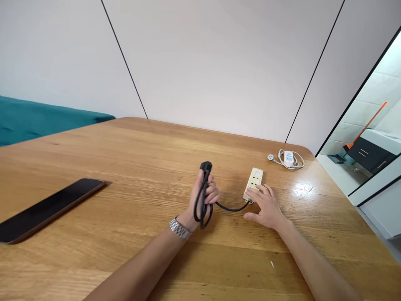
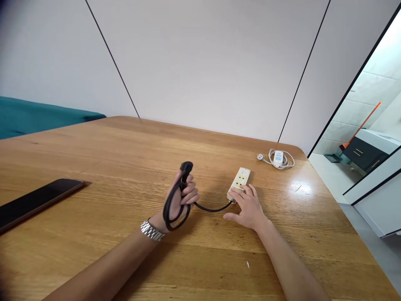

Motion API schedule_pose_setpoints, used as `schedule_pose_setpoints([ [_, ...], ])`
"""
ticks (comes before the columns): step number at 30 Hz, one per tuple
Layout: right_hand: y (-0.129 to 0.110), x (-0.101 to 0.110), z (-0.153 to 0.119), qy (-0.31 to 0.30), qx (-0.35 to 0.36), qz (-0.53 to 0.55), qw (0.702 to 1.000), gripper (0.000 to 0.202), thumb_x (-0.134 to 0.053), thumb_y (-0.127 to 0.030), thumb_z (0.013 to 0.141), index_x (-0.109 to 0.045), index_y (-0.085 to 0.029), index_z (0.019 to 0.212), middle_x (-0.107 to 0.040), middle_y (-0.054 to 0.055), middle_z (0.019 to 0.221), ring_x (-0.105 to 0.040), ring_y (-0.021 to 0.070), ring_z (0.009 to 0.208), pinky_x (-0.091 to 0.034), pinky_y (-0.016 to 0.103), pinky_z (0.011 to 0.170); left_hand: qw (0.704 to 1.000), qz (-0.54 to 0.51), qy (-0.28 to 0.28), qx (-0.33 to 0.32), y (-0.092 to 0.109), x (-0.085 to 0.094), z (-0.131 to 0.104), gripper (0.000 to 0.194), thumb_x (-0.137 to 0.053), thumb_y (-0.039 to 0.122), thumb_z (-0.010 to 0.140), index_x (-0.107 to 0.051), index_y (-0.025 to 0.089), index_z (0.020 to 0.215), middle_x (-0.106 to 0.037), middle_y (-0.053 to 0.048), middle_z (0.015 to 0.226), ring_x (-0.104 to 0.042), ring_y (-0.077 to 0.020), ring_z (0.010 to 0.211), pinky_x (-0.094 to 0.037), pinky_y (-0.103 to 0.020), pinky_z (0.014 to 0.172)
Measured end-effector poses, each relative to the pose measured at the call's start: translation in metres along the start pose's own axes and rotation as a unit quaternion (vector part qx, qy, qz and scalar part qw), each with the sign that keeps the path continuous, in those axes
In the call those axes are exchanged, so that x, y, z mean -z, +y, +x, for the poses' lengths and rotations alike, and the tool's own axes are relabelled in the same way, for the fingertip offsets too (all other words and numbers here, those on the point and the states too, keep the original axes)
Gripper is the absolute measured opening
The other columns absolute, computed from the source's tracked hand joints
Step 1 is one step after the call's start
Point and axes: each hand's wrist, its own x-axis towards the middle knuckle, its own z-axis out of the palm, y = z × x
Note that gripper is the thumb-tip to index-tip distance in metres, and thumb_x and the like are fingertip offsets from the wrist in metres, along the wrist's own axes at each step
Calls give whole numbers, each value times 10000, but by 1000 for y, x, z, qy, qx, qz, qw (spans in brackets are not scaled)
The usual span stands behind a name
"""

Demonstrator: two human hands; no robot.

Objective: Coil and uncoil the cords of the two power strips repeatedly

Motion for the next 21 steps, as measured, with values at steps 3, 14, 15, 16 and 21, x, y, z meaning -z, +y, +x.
schedule_pose_setpoints([
  [3,-2,-2,2,1,10,-11,1000,701,-701,-537,730,-503,-273,1349,-582,82,1305,-440,316,1224,-206,525,1101,997,-65,-31,-9,15,5,3,391,-375,427,953,-426,188,648,-142,109,440,-100,-42,286,-199,-145,285],
  [14,43,-5,10,24,-154,-43,987,939,-696,-583,691,-302,-232,1468,-282,105,1537,-228,331,1403,-226,525,1111,990,-123,1,-63,31,1,1,451,-283,423,980,-411,176,624,-197,100,397,-163,-36,247,-216,-142,265],
  [15,45,-6,12,20,-167,-32,985,973,-701,-591,681,-278,-225,1477,-266,113,1542,-225,327,1406,-234,517,1111,990,-125,17,-68,31,1,3,456,-277,421,983,-410,175,623,-210,99,389,-177,-35,242,-213,-140,264],
  [16,47,-8,13,14,-177,-20,984,1003,-706,-599,670,-257,-224,1484,-251,118,1546,-225,325,1408,-237,512,1112,989,-128,35,-71,30,2,4,463,-265,415,987,-406,173,618,-222,96,382,-188,-33,237,-207,-137,264],
  [21,56,-15,21,7,-212,16,977,1132,-755,-610,590,-197,-229,1498,-178,147,1560,-179,355,1420,-217,522,1115,985,-127,81,-86,24,11,15,504,-221,415,997,-388,172,588,-258,86,359,-208,-29,224,-190,-135,275],
])
